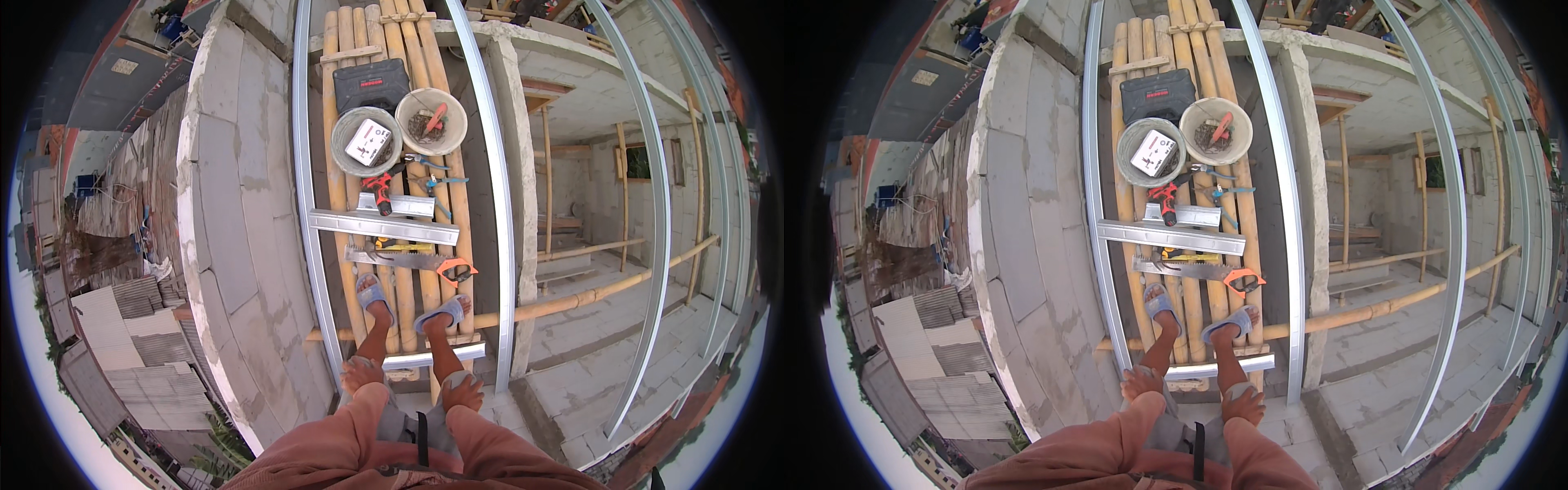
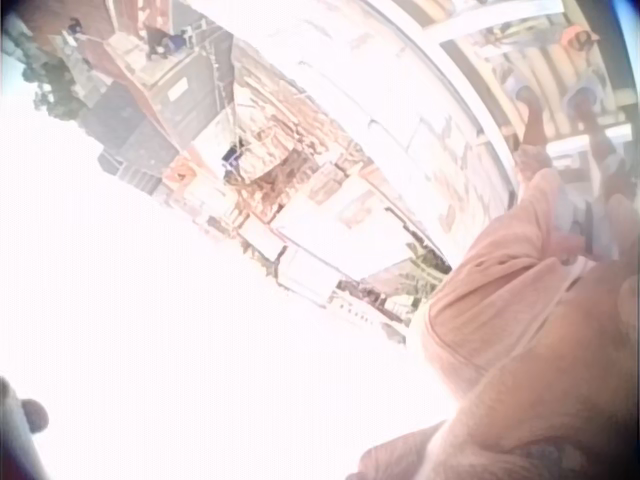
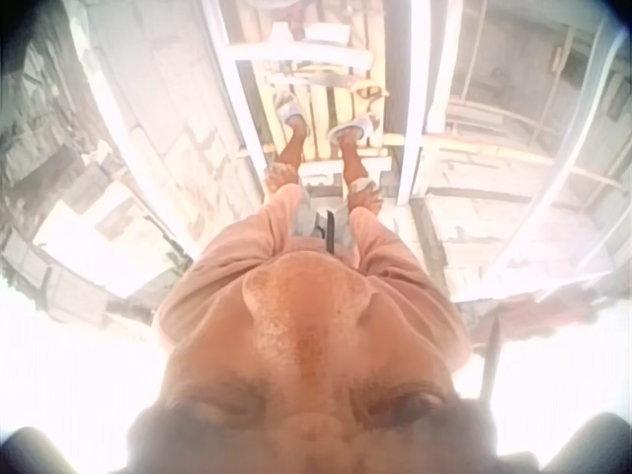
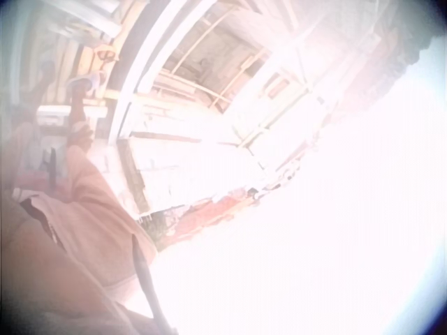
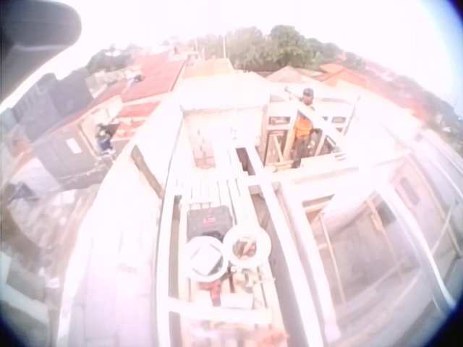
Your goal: The person measures a metal beam with a tape measure, marks it with a pen, and cuts it using shears while standing on a construction platform.
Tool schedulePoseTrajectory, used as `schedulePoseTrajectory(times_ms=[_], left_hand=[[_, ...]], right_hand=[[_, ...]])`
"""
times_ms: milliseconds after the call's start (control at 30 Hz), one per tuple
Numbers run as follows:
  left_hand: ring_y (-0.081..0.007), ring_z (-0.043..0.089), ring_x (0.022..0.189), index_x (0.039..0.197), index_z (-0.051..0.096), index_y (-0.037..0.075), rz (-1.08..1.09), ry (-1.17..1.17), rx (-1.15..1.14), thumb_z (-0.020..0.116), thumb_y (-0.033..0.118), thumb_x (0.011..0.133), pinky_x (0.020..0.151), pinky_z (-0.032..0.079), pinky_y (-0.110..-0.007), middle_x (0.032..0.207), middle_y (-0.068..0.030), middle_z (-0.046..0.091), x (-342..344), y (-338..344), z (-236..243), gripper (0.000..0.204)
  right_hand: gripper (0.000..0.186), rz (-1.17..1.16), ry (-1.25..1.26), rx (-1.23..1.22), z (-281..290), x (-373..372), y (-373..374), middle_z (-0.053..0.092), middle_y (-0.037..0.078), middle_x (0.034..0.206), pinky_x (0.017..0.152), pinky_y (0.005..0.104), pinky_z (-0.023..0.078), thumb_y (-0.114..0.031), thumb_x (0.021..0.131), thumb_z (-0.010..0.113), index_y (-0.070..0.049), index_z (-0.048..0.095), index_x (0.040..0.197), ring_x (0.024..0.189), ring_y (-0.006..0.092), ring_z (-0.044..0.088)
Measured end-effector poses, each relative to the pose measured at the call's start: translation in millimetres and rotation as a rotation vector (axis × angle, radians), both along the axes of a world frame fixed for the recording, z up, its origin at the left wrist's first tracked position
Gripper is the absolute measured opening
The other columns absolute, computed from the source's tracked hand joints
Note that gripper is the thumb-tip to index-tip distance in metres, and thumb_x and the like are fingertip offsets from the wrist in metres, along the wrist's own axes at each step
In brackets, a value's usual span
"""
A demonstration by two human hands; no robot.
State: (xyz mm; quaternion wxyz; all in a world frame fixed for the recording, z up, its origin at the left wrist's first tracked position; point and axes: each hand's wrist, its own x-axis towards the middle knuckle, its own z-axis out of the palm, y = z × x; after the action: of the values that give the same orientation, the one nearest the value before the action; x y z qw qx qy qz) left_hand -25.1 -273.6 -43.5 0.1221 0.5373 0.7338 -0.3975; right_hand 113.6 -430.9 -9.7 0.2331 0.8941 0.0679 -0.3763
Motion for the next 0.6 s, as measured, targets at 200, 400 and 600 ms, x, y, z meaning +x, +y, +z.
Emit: schedulePoseTrajectory(times_ms=[200, 400, 600], left_hand=[[-0.0366, 0.062, 0.107, 0.12, 0.062, 0.013, -0.054, 0.007, 0.013, 0.063, 0.05, 0.086, 0.085, 0.053, -0.049, 0.127, -0.0146, 0.056, 0.9, 5.5, -3.6, 0.05], [-0.0375, 0.061, 0.112, 0.124, 0.061, 0.011, -0.001, -0.091, -0.085, 0.06, 0.051, 0.088, 0.095, 0.05, -0.051, 0.13, -0.0178, 0.055, -13.6, 31.5, 4.8, 0.053], [-0.0375, 0.058, 0.118, 0.125, 0.062, 0.012, -0.678, -0.436, -0.014, 0.06, 0.041, 0.089, 0.098, 0.048, -0.052, 0.13, -0.0215, 0.054, -9.7, 82.5, -52.0, 0.046]], right_hand=[[0.071, -0.04, 0.041, -0.015, 10.9, 6.4, 7.8, 0.046, 0.021, 0.136, 0.087, 0.0502, 0.053, -0.054, 0.083, 0.065, -0.008, 0.051, 0.135, 0.11, 0.0451, 0.059], [0.067, 0.074, 0.074, 0.188, -11.8, 38.3, -22.9, 0.048, 0.02, 0.134, 0.096, 0.0504, 0.047, -0.053, 0.086, 0.064, -0.009, 0.051, 0.135, 0.115, 0.0416, 0.056], [0.047, -0.107, -0.025, 0.808, -106.4, 141.1, 13.1, 0.061, 0.019, 0.121, 0.102, 0.0444, 0.042, -0.038, 0.099, 0.057, -0.002, 0.059, 0.128, 0.118, 0.0325, 0.056]])
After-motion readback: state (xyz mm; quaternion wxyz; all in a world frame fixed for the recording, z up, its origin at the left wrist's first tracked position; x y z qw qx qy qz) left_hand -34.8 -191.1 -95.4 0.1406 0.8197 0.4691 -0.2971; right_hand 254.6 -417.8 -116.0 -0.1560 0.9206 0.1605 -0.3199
